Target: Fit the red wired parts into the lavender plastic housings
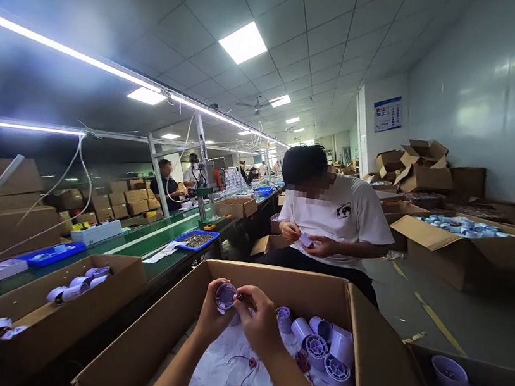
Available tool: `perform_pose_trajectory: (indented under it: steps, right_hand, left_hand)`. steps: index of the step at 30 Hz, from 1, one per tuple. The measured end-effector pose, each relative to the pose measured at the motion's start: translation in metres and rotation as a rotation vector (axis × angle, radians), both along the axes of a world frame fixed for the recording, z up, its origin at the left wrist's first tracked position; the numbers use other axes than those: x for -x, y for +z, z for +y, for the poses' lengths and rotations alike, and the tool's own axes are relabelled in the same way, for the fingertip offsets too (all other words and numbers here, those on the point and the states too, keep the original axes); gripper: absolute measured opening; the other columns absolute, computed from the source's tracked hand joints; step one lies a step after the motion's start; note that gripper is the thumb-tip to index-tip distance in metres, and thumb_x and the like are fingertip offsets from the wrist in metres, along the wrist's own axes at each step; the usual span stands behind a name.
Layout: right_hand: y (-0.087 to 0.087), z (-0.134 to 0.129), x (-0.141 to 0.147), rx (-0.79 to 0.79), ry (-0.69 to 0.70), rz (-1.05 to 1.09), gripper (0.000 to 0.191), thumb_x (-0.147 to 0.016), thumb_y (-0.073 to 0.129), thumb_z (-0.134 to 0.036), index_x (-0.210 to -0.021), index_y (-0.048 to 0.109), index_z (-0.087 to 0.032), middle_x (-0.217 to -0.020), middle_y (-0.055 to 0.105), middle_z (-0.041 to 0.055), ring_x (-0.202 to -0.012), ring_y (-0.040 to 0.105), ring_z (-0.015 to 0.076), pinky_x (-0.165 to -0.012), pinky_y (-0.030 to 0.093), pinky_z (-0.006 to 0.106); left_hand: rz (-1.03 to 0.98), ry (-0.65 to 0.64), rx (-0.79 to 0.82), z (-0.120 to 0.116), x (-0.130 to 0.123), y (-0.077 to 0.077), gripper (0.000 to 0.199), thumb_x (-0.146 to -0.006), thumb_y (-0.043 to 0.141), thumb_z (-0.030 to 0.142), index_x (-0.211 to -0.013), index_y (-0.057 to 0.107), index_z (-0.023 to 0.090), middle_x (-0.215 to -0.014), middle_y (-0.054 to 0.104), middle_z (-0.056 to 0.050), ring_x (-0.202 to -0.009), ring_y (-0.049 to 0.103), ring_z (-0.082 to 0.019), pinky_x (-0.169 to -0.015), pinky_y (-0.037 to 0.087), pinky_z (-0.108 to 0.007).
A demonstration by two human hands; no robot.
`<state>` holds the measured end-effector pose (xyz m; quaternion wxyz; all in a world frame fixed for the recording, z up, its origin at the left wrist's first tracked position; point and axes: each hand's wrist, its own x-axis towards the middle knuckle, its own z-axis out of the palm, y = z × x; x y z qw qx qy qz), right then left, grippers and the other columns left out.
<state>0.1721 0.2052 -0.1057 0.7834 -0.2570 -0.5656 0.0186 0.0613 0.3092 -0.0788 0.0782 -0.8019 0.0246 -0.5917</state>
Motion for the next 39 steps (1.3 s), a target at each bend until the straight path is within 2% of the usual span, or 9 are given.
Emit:
perform_pose_trajectory:
  steps: [5,13,16,20,22,25,31,35,39]
  right_hand:
    - [-0.003,-0.001,0.001,0.01,-0.097,-0.07,0.02,-0.078,0.058,-0.031,-0.09,0.064,-0.016,-0.087,0.065,0.0065,-0.08,0.064,0.016,-0.076,0.052,0.027]
    - [-0.006,0.0,0.005,0.047,-0.245,-0.135,0.013,-0.076,0.058,-0.027,-0.081,0.061,-0.015,-0.078,0.063,0.0052,-0.069,0.059,0.0152,-0.067,0.046,0.026]
    - [-0.007,0.002,0.007,0.059,-0.259,-0.176,0.011,-0.074,0.059,-0.025,-0.078,0.059,-0.015,-0.074,0.06,0.0047,-0.066,0.056,0.015,-0.064,0.045,0.026]
    - [-0.008,0.005,0.007,-0.012,-0.344,-0.165,0.011,-0.074,0.059,-0.02,-0.082,0.065,-0.016,-0.082,0.058,0.0062,-0.068,0.054,0.0148,-0.065,0.045,0.027]
    - [-0.009,0.007,0.006,0.01,-0.361,-0.162,0.015,-0.076,0.058,-0.017,-0.088,0.067,-0.016,-0.085,0.06,0.0064,-0.07,0.056,0.0155,-0.068,0.047,0.028]
    - [-0.009,0.008,0.007,0.057,-0.388,-0.162,0.019,-0.078,0.056,-0.014,-0.093,0.066,-0.016,-0.09,0.062,0.007,-0.08,0.06,0.0183,-0.075,0.047,0.03]
    - [-0.008,0.007,0.01,0.086,-0.596,-0.105,0.007,-0.069,0.063,-0.01,-0.074,0.063,-0.015,-0.083,0.054,0.0077,-0.082,0.055,0.0206,-0.074,0.046,0.032]
    - [-0.007,0.005,0.01,0.124,-0.6,-0.104,0.007,-0.068,0.064,-0.009,-0.069,0.061,-0.015,-0.082,0.051,0.0071,-0.081,0.052,0.02,-0.073,0.044,0.032]
    - [-0.007,0.003,0.008,0.162,-0.522,-0.147,0.003,-0.072,0.063,-0.013,-0.073,0.064,-0.016,-0.085,0.052,0.0071,-0.083,0.053,0.0196,-0.077,0.043,0.033]
  left_hand:
    - [-0.09,0.031,-0.046,0.007,0.001,0.001,0.043,-0.075,0.063,0.02,-0.111,0.039,0.017,-0.104,0.049,-0.009,-0.091,0.055,-0.015,-0.076,0.048,-0.028]
    - [-0.164,0.092,0.126,0.016,0.003,-0.001,0.045,-0.072,0.07,0.028,-0.105,0.042,0.016,-0.111,0.053,-0.012,-0.09,0.057,-0.017,-0.075,0.049,-0.03]
    - [-0.216,0.117,0.078,0.016,0.003,0.0,0.045,-0.071,0.071,0.03,-0.103,0.043,0.015,-0.107,0.054,-0.011,-0.089,0.057,-0.018,-0.074,0.049,-0.031]
    - [-0.186,0.126,-0.112,0.012,-0.001,0.001,0.042,-0.067,0.066,0.012,-0.103,0.046,0.016,-0.102,0.054,-0.009,-0.094,0.053,-0.018,-0.077,0.049,-0.03]
    - [-0.162,0.118,-0.16,0.006,-0.003,0.0,0.045,-0.064,0.062,0.005,-0.105,0.047,0.017,-0.1,0.054,-0.008,-0.094,0.051,-0.017,-0.077,0.049,-0.028]
    - [-0.113,0.106,-0.199,-0.004,-0.008,-0.001,0.044,-0.066,0.064,0.008,-0.106,0.048,0.016,-0.097,0.053,-0.008,-0.089,0.053,-0.015,-0.073,0.05,-0.026]
    - [-0.072,0.076,-0.212,-0.017,-0.015,-0.004,0.032,-0.069,0.054,0.006,-0.1,0.049,0.015,-0.096,0.053,-0.009,-0.087,0.055,-0.015,-0.071,0.051,-0.026]
    - [-0.037,0.073,-0.188,-0.019,-0.017,-0.007,0.029,-0.067,0.054,0.005,-0.094,0.049,0.015,-0.095,0.052,-0.009,-0.087,0.055,-0.014,-0.069,0.051,-0.025]
    - [-0.071,0.069,-0.197,-0.017,-0.016,-0.007,0.035,-0.065,0.052,0.005,-0.098,0.047,0.016,-0.095,0.052,-0.008,-0.086,0.055,-0.014,-0.067,0.05,-0.023]
